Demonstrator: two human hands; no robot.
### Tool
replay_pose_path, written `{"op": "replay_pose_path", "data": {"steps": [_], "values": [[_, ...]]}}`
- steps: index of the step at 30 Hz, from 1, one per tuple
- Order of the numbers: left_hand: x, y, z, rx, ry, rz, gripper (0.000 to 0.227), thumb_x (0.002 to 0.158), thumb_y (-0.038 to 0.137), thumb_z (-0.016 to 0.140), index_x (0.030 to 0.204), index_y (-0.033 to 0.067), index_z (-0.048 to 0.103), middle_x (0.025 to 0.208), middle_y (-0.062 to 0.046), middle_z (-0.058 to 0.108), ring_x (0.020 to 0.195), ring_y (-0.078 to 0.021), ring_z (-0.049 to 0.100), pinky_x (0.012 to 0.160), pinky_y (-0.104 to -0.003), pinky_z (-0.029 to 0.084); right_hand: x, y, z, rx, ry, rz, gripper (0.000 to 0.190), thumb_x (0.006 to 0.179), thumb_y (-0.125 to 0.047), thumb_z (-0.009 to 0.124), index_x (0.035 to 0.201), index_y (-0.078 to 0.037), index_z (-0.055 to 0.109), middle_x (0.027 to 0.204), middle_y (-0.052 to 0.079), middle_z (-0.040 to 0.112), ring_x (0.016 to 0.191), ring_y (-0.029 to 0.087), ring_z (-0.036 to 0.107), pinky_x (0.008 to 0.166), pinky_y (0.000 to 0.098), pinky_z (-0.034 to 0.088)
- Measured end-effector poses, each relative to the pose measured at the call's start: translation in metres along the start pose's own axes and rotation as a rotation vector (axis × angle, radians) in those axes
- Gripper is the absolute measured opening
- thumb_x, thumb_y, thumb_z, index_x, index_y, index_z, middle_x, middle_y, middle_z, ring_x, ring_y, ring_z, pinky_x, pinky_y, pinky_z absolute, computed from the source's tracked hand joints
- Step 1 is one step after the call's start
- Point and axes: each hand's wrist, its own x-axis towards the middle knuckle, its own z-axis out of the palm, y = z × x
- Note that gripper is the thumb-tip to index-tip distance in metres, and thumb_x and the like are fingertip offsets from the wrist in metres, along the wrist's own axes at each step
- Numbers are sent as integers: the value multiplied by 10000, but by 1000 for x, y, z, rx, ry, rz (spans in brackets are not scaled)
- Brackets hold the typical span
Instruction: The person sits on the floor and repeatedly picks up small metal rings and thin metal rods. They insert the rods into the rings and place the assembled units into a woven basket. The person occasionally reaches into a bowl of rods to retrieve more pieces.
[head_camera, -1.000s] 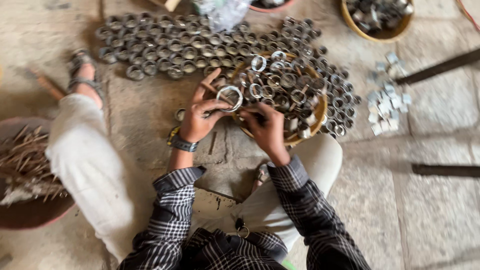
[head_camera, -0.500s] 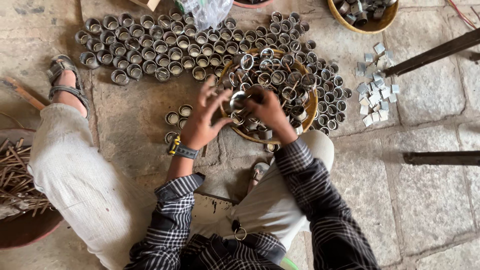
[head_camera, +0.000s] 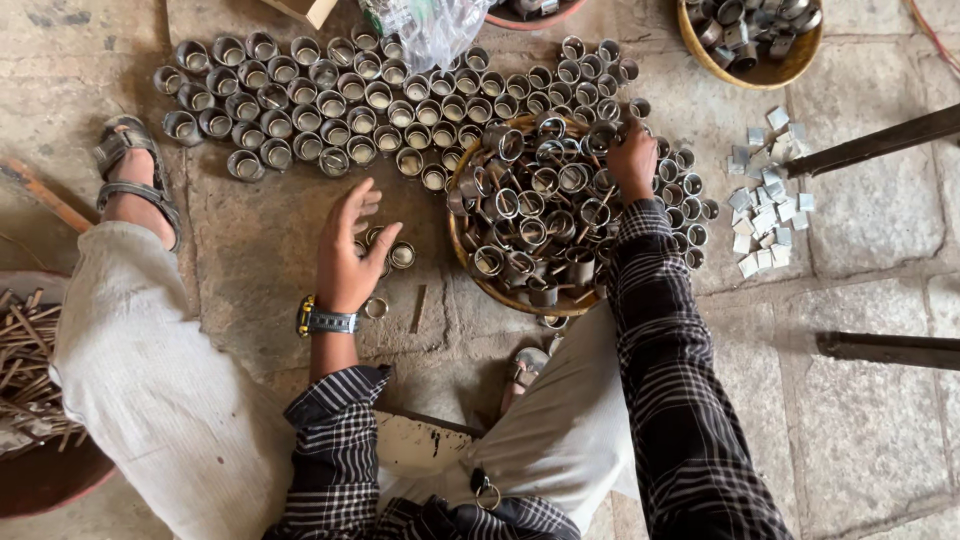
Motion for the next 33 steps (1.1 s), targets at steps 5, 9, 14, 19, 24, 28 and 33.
{"op": "replay_pose_path", "data": {"steps": [5,9,14,19,24,28,33], "values": [[-2,-39,12,14,18,-129,547,968,203,766,1450,92,534,1246,-121,708,1084,-243,710,861,-365,590,-3,-10,4,-57,-16,-24,234,872,-18,719,1101,-41,679,930,168,764,797,312,753,715,434,615],[-8,-47,16,-41,0,-199,486,970,187,754,1408,87,568,1218,-103,716,1050,-214,721,852,-342,586,0,-19,7,-10,-46,46,178,981,-63,677,1155,-40,652,890,152,751,681,269,746,604,410,616],[-8,-46,20,-35,-22,-222,429,956,177,759,1349,84,616,1193,-89,728,1030,-197,722,810,-334,575,-5,-29,18,-141,-107,-24,79,1085,-156,669,1095,-86,704,862,128,763,684,251,724,613,425,585],[-18,-73,24,38,-8,-264,382,933,196,778,1272,74,651,1138,-98,733,988,-210,728,766,-344,559,-10,-41,11,-164,-169,-19,224,876,-226,792,1058,-109,731,900,129,757,738,272,721,619,436,575],[-48,-161,52,329,170,-175,308,911,165,794,1172,54,673,1123,-189,697,1053,-388,647,897,-488,531,-22,-83,-17,-68,-38,-146,250,888,-275,844,987,-61,762,897,144,761,739,300,714,641,433,565],[-87,-207,89,396,51,-454,368,839,149,779,1197,119,699,1171,-214,656,1128,-436,586,971,-551,477,-54,-144,-21,242,-164,-381,94,938,-138,743,1006,-78,767,899,123,762,748,260,726,674,391,582],[-111,-172,106,657,-115,-528,360,696,213,850,1033,136,747,1251,-215,533,1190,-439,503,966,-536,456,-178,-220,38,-82,-996,-560,177,884,-195,710,988,-63,763,847,130,757,669,244,720,603,377,595]]}}
